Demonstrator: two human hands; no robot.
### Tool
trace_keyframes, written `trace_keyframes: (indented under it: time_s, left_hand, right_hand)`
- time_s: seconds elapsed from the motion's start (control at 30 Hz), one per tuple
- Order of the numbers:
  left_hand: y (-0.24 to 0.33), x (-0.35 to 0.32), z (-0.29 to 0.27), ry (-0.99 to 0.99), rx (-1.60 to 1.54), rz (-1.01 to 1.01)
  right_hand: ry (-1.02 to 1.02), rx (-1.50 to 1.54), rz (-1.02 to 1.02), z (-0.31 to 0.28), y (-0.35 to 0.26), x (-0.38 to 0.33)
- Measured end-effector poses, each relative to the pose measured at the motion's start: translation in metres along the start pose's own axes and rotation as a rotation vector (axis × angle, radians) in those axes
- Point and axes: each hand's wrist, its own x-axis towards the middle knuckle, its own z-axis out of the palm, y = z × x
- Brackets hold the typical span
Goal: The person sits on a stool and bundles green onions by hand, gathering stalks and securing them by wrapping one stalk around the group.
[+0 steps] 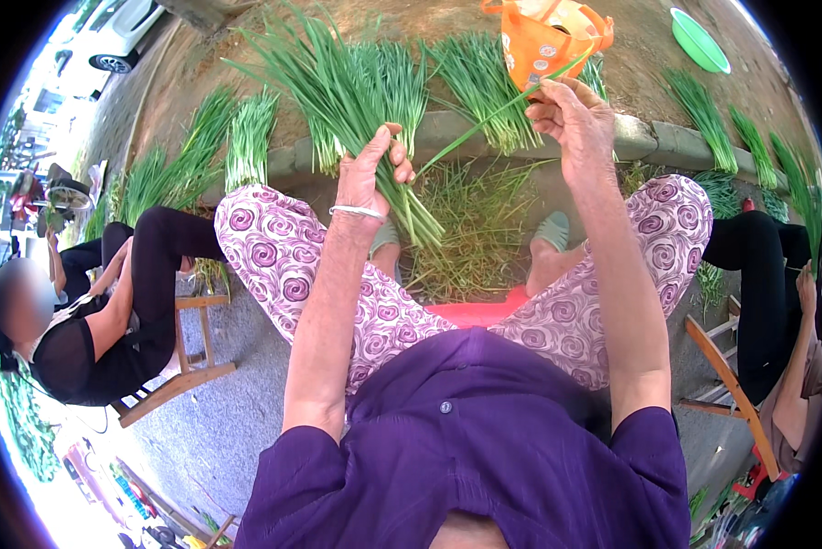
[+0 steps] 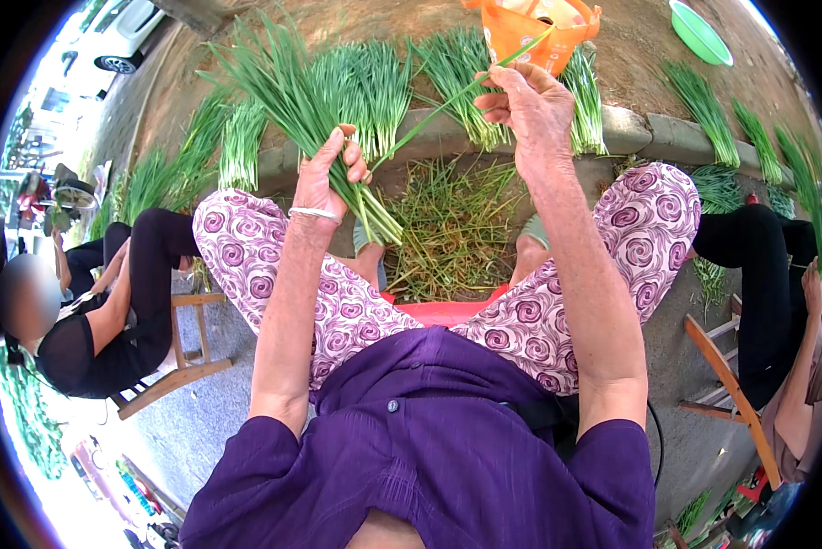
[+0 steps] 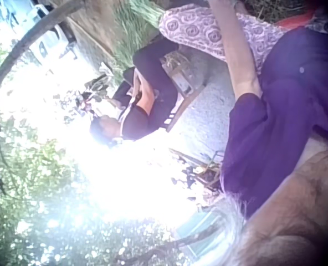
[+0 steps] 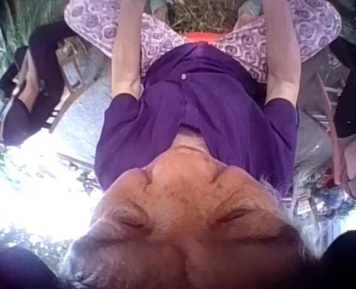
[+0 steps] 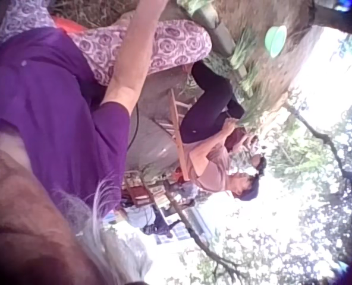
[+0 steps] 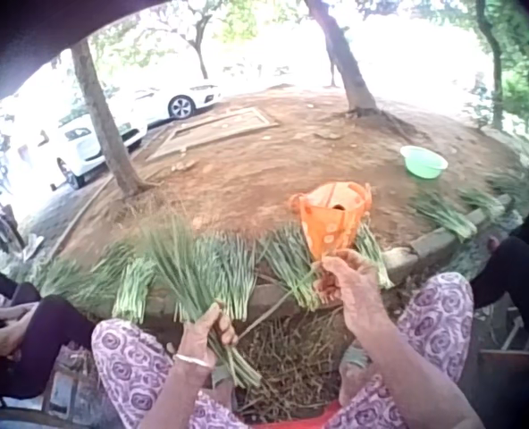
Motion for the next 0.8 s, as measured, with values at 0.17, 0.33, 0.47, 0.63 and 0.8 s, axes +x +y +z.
trace_keyframes:
  time_s: [0.17,0.33,0.47,0.63,0.8]
  left_hand:
    - [0.000,-0.006,0.005,-0.088,0.133,-0.079]
    - [-0.001,-0.006,0.006,-0.091,0.146,-0.097]
    - [0.000,-0.007,0.007,-0.083,0.136,-0.072]
    - [-0.002,-0.005,0.005,-0.030,0.121,-0.048]
    - [-0.002,-0.004,0.004,0.006,0.073,-0.022]
  right_hand:
    - [-0.052,0.014,0.049,0.000,0.005,0.000]
    - [-0.109,-0.021,0.096,0.005,0.005,-0.005]
    - [-0.179,-0.125,0.080,0.009,0.008,-0.012]
    - [-0.338,-0.409,0.042,0.020,0.016,-0.023]
    - [-0.573,-0.533,0.058,0.038,0.026,-0.051]
